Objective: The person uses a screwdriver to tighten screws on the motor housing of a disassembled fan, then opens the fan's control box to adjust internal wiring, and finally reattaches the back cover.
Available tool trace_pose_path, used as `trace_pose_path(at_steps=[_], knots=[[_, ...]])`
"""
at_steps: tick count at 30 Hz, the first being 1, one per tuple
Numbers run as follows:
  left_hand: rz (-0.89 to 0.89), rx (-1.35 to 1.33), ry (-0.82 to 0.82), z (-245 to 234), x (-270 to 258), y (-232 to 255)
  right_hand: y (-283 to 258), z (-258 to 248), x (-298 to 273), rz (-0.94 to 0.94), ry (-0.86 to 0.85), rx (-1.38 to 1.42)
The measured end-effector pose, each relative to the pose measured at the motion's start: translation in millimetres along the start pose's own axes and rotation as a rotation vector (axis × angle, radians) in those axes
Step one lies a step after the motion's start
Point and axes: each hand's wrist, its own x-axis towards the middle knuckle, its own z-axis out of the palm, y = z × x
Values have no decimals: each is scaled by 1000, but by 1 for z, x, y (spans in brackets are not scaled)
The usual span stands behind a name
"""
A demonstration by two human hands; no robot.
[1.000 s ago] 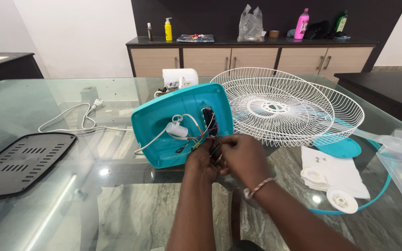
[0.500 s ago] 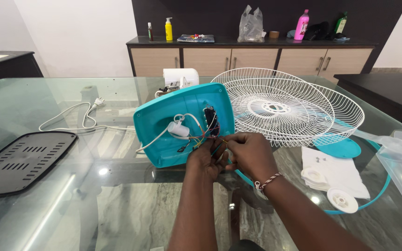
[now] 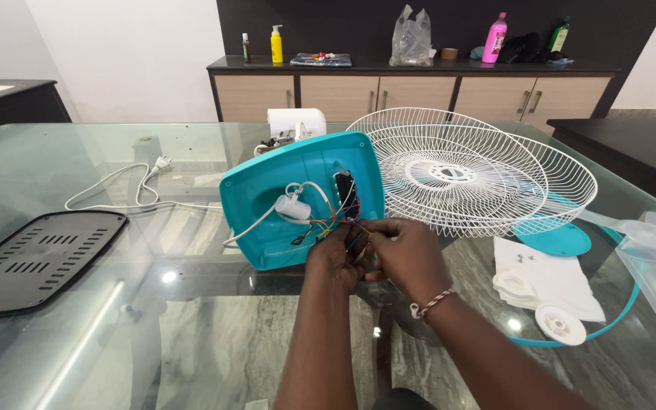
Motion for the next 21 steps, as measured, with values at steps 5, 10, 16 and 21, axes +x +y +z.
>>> trace_pose_path(at_steps=[5, 10, 16, 21], knots=[[-16, -4, 51, 1, 8, -1, 0, 9, -16, -247, 85, -355], [-11, -17, 59, -2, 14, -3, 1, 11, -14, -15, 25, -189], [16, 73, -30, -10, 40, -6, 32, 20, 5, 237, -2, 404], [67, -119, -70, -16, 56, -14, 53, 29, 31, 510, 0, 1074]])
